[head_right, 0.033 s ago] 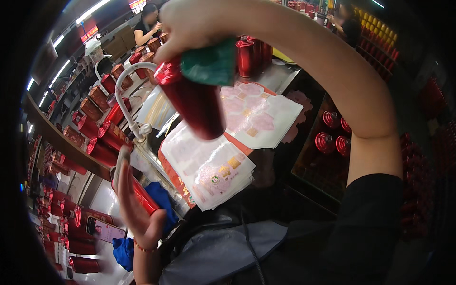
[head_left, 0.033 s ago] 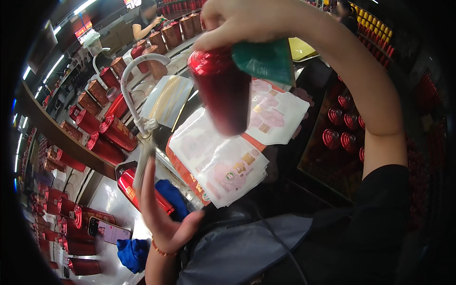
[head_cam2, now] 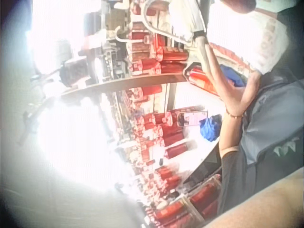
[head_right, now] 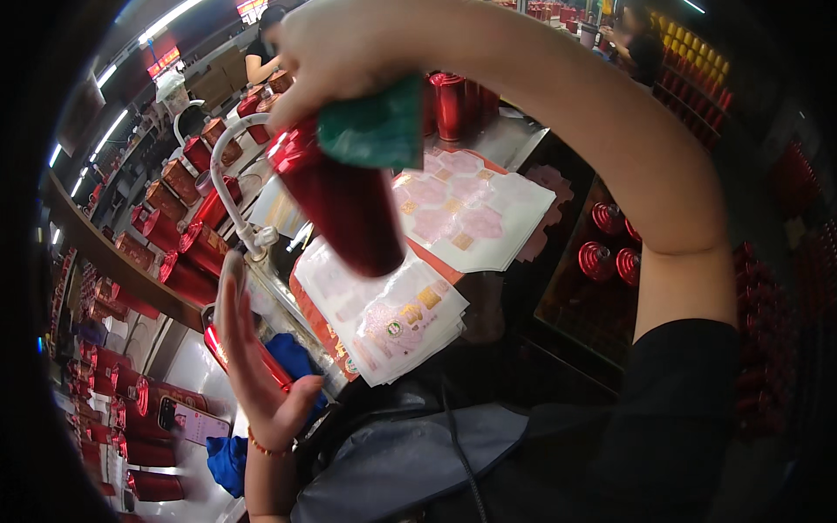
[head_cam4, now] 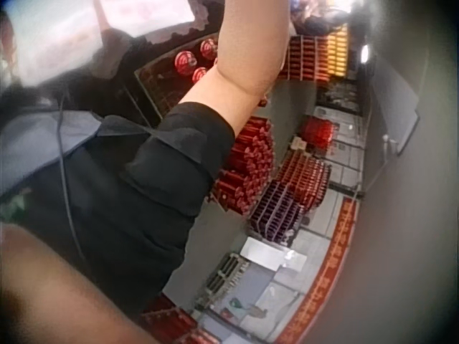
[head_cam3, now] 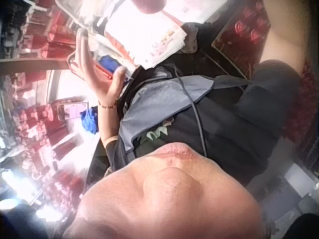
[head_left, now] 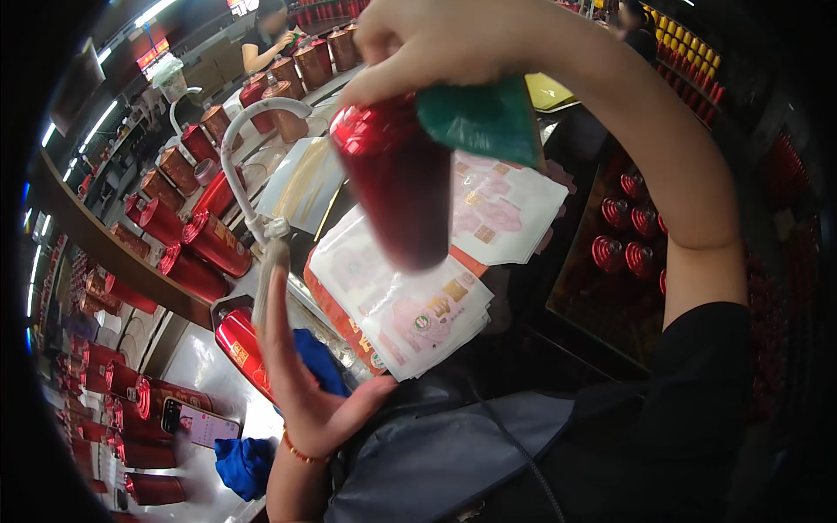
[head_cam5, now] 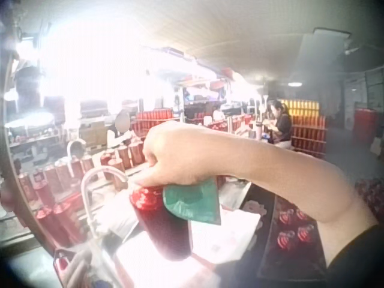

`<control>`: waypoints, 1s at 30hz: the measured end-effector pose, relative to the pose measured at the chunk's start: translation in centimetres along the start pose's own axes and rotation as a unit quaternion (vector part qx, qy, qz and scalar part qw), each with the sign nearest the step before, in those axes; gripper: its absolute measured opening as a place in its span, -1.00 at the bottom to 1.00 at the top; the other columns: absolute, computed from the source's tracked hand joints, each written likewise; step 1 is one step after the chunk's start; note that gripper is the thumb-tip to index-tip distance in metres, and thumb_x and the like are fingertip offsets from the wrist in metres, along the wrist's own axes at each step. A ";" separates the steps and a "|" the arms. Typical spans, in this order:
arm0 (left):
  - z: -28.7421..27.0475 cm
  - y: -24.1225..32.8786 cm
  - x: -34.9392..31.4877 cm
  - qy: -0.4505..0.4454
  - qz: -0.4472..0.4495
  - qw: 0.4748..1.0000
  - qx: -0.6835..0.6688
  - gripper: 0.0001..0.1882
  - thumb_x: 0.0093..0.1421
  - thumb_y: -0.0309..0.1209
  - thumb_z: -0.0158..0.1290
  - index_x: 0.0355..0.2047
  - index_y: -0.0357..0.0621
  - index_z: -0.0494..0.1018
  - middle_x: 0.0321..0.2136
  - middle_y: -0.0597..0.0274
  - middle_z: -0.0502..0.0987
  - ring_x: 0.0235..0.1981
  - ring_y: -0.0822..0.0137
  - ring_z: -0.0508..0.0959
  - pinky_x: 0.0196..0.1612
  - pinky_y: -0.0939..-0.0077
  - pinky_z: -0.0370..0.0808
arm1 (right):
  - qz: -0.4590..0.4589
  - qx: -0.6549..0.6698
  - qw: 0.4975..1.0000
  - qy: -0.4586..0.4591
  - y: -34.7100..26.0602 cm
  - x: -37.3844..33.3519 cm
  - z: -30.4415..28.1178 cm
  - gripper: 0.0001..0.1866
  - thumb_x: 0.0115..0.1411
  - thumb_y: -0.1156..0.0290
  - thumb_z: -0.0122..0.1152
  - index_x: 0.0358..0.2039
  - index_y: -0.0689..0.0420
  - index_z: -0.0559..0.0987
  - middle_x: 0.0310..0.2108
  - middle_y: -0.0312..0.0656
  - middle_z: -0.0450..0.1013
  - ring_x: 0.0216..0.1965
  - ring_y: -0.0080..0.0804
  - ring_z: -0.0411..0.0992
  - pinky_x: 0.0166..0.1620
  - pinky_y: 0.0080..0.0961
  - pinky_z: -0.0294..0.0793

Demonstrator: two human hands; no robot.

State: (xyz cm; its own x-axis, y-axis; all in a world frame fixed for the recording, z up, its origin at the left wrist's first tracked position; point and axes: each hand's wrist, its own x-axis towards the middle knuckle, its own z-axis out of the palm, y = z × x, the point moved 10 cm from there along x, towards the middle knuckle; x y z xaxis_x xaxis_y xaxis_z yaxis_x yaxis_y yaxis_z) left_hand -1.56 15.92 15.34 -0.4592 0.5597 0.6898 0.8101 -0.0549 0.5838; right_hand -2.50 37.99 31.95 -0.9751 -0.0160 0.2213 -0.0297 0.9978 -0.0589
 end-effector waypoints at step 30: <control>7.9 -7.3 -13.7 -0.016 -0.482 0.683 -0.548 0.10 0.09 -0.01 0.39 0.43 -0.15 -0.03 0.26 0.15 0.33 0.22 0.29 0.41 0.25 0.30 0.38 | 0.381 0.059 0.912 -0.144 39.4 -10.0 31.8 -0.28 -0.12 -0.28 0.49 -0.62 0.30 0.66 -0.64 -0.15 0.50 -0.61 -0.36 0.41 -0.45 -0.32 0.35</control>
State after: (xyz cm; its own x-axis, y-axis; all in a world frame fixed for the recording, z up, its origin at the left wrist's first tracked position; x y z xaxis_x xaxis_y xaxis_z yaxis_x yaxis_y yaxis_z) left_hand 1.72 15.21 -1.75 -0.5647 0.7891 -0.2415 -0.6316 -0.2249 0.7420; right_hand -0.94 75.45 -3.52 -0.7397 0.6453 -0.1908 0.6729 0.7128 -0.1977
